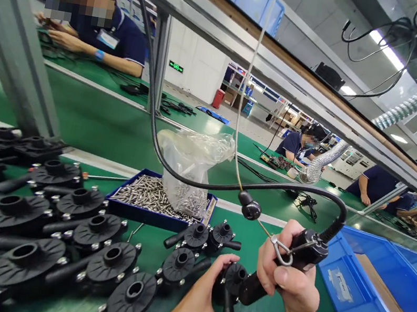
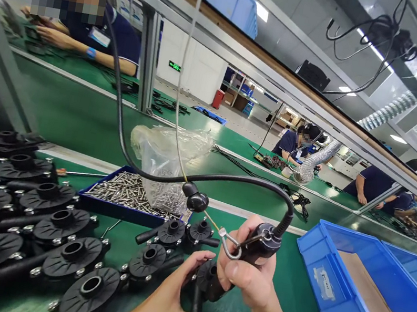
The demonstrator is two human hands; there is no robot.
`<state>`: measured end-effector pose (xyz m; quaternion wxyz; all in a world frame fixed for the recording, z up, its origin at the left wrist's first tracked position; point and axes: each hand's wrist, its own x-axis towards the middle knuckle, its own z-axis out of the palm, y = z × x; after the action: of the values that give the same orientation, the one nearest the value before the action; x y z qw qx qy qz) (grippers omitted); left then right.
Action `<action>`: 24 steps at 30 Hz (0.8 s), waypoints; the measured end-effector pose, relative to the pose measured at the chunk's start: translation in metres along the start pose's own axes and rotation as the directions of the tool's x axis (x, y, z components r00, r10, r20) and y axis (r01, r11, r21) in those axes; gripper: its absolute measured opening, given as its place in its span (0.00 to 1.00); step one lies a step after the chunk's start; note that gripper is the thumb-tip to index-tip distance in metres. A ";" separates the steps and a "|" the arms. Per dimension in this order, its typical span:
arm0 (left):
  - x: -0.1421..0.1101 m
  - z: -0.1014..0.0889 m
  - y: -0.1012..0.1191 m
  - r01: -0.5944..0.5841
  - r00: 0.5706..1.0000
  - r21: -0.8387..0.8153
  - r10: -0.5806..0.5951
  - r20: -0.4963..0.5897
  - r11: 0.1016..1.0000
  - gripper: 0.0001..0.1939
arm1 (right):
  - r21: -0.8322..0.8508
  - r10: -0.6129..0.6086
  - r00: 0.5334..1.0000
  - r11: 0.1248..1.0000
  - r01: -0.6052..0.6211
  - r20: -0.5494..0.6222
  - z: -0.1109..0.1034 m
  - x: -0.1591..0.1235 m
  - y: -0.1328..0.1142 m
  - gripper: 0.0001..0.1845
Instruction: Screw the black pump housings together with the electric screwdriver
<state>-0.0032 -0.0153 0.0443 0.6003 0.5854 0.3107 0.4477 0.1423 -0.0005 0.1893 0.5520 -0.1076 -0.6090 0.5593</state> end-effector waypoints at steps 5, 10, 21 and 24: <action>0.001 0.004 0.001 0.009 0.999 -0.047 -0.010 -0.030 0.999 0.46 | -0.047 -0.013 0.999 0.999 0.011 -0.052 0.003 -0.005 0.001 0.17; 0.001 0.004 -0.001 0.011 0.999 -0.018 -0.012 -0.040 1.000 0.46 | -0.056 0.002 0.996 0.998 -0.008 -0.092 0.003 -0.001 0.000 0.16; 0.000 0.000 -0.004 0.005 1.000 0.014 -0.005 0.000 1.000 0.47 | -0.023 0.013 0.997 1.000 -0.015 -0.073 0.002 0.001 0.002 0.16; 0.000 -0.002 -0.014 -0.014 1.000 0.032 0.015 -0.009 0.999 0.48 | -0.043 -0.011 0.994 0.999 0.006 -0.112 0.003 0.000 0.006 0.18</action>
<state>-0.0023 -0.0129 0.0306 0.5863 0.5950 0.3161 0.4498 0.1373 0.0001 0.1857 0.5851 -0.1479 -0.5894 0.5369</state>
